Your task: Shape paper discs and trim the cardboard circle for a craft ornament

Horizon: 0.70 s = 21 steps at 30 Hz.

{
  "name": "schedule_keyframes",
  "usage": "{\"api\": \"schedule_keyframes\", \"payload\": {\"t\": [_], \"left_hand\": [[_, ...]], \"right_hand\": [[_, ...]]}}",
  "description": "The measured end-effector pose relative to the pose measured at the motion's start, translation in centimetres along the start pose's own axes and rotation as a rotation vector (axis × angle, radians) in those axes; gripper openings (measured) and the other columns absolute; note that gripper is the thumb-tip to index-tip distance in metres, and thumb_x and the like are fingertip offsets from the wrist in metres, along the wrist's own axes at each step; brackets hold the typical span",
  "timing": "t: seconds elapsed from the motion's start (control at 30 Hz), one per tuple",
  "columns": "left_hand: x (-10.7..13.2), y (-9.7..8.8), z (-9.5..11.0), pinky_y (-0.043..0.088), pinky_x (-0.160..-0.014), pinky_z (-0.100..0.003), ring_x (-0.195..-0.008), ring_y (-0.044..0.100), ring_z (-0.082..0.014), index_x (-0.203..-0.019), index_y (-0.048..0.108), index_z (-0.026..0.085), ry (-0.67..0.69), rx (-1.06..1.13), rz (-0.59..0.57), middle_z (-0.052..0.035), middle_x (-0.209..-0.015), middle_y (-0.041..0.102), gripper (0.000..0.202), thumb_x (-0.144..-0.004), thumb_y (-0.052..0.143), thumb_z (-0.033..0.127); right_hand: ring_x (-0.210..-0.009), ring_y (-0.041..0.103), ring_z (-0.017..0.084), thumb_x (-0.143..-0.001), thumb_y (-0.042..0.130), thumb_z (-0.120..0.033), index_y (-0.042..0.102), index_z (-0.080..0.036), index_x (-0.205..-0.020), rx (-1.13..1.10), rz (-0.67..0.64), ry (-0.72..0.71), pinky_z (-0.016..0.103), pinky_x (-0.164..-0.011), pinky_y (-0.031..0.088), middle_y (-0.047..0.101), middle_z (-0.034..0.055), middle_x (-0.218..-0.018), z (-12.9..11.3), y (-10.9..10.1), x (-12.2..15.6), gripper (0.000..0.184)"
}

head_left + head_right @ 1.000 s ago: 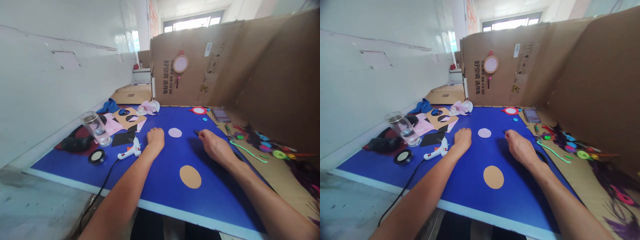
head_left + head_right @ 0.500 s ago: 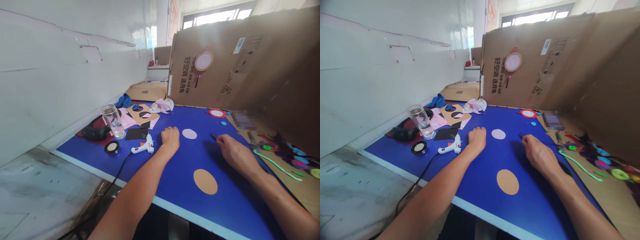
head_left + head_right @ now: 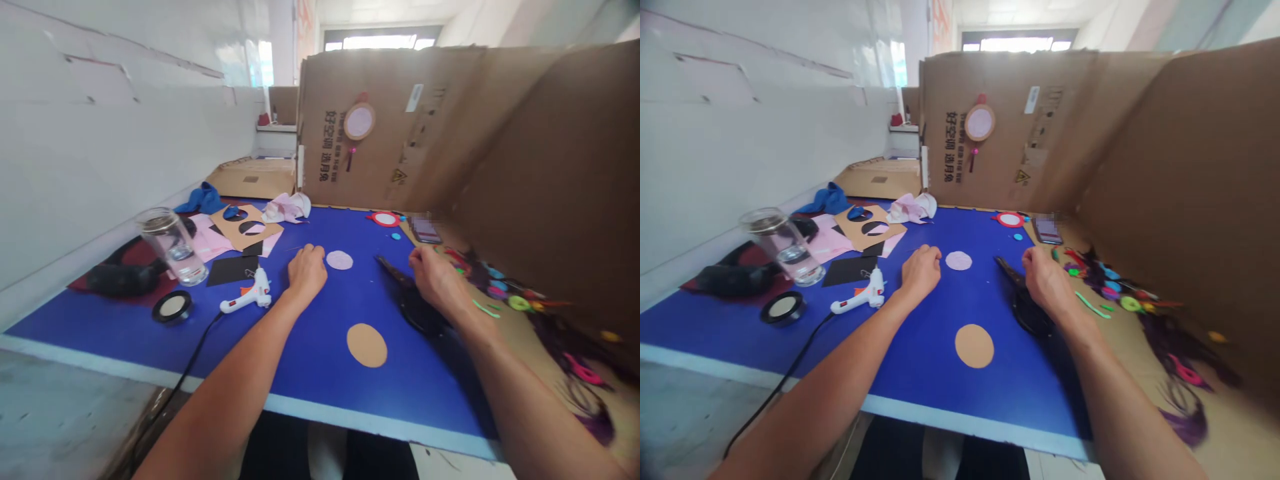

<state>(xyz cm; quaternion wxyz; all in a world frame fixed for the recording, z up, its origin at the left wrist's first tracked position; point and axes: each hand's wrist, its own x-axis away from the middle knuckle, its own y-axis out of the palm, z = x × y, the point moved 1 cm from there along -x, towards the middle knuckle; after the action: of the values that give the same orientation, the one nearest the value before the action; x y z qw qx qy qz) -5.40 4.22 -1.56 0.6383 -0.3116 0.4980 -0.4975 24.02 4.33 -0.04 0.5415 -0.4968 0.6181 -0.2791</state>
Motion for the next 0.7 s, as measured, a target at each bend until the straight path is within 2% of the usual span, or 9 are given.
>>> {"api": "schedule_keyframes", "payload": {"t": [0.13,0.2,0.27,0.33,0.43,0.47,0.57,0.7], "left_hand": [[0.1,0.7,0.6,0.05,-0.087,-0.035,-0.106,0.065,-0.025,-0.108,0.071,0.026,0.105,0.066,0.001,-0.0078,-0.11,0.068,0.025,-0.098,0.05,0.017],[0.2,0.9,1.1,0.05,-0.086,-0.034,-0.104,0.066,-0.0244,-0.107,0.072,0.026,0.141,0.088,-0.027,-0.0071,-0.109,0.069,0.025,-0.097,0.051,0.017],[0.4,1.0,1.6,0.05,-0.086,-0.034,-0.103,0.067,-0.0239,-0.106,0.073,0.026,0.17,0.097,-0.063,-0.0064,-0.111,0.07,0.024,-0.097,0.052,0.017],[0.5,1.1,2.0,0.05,-0.085,-0.033,-0.104,0.067,-0.0232,-0.105,0.073,0.026,0.196,0.093,-0.095,-0.0056,-0.113,0.071,0.023,-0.097,0.053,0.018],[0.6,1.3,2.2,0.05,-0.086,-0.032,-0.104,0.068,-0.0224,-0.104,0.073,0.026,0.23,0.078,-0.124,-0.0046,-0.113,0.072,0.023,-0.097,0.053,0.018],[0.6,1.3,2.2,0.051,-0.086,-0.032,-0.104,0.068,-0.0222,-0.104,0.073,0.026,0.235,0.074,-0.126,-0.0045,-0.113,0.072,0.024,-0.097,0.053,0.017],[0.6,1.4,2.2,0.051,-0.088,-0.032,-0.107,0.068,-0.0223,-0.11,0.074,0.027,0.228,0.068,-0.124,-0.0047,-0.117,0.072,0.027,-0.097,0.051,0.017],[0.6,1.6,2.5,0.052,-0.092,-0.033,-0.111,0.067,-0.0225,-0.118,0.074,0.028,0.253,0.06,-0.158,-0.0046,-0.124,0.071,0.034,-0.097,0.05,0.016]], "right_hand": [[-0.087,0.065,0.027,-0.104,0.039,-0.026,0.06,-0.018,-0.112,0.125,0.028,0.141,0.033,-0.069,0.037,0.071,0.0151,-0.1,2.4,-2.0,-0.1,0.023],[-0.091,0.066,0.029,-0.102,0.04,-0.021,0.061,-0.015,-0.115,0.192,0.037,0.227,0.034,-0.071,0.039,0.071,0.0186,-0.106,3.6,-2.3,0.0,0.026],[-0.097,0.066,0.03,-0.1,0.043,-0.017,0.063,-0.012,-0.119,0.185,0.081,0.237,0.034,-0.076,0.042,0.069,0.0208,-0.114,4.1,-2.2,0.0,0.028],[-0.102,0.066,0.027,-0.097,0.049,-0.015,0.065,-0.013,-0.121,0.053,0.099,0.105,0.034,-0.083,0.046,0.07,0.0174,-0.116,3.4,-1.6,-0.2,0.029],[-0.097,0.067,0.021,-0.097,0.057,-0.017,0.073,-0.019,-0.109,-0.187,-0.104,-0.202,0.029,-0.088,0.047,0.073,0.008,-0.107,0.6,0.1,-0.2,0.02],[-0.096,0.067,0.02,-0.097,0.058,-0.018,0.074,-0.02,-0.107,-0.211,-0.144,-0.253,0.028,-0.088,0.047,0.073,0.0067,-0.107,-0.4,0.6,-0.1,0.018],[-0.102,0.068,0.02,-0.1,0.055,-0.017,0.075,-0.022,-0.114,-0.184,-0.213,-0.278,0.027,-0.089,0.047,0.072,0.0067,-0.114,-2.7,1.9,0.5,0.024],[-0.104,0.067,0.02,-0.104,0.044,-0.013,0.067,-0.028,-0.139,-0.034,-0.257,-0.267,0.026,-0.085,0.047,0.069,0.0087,-0.118,-3.7,2.6,1.1,0.044]]}}
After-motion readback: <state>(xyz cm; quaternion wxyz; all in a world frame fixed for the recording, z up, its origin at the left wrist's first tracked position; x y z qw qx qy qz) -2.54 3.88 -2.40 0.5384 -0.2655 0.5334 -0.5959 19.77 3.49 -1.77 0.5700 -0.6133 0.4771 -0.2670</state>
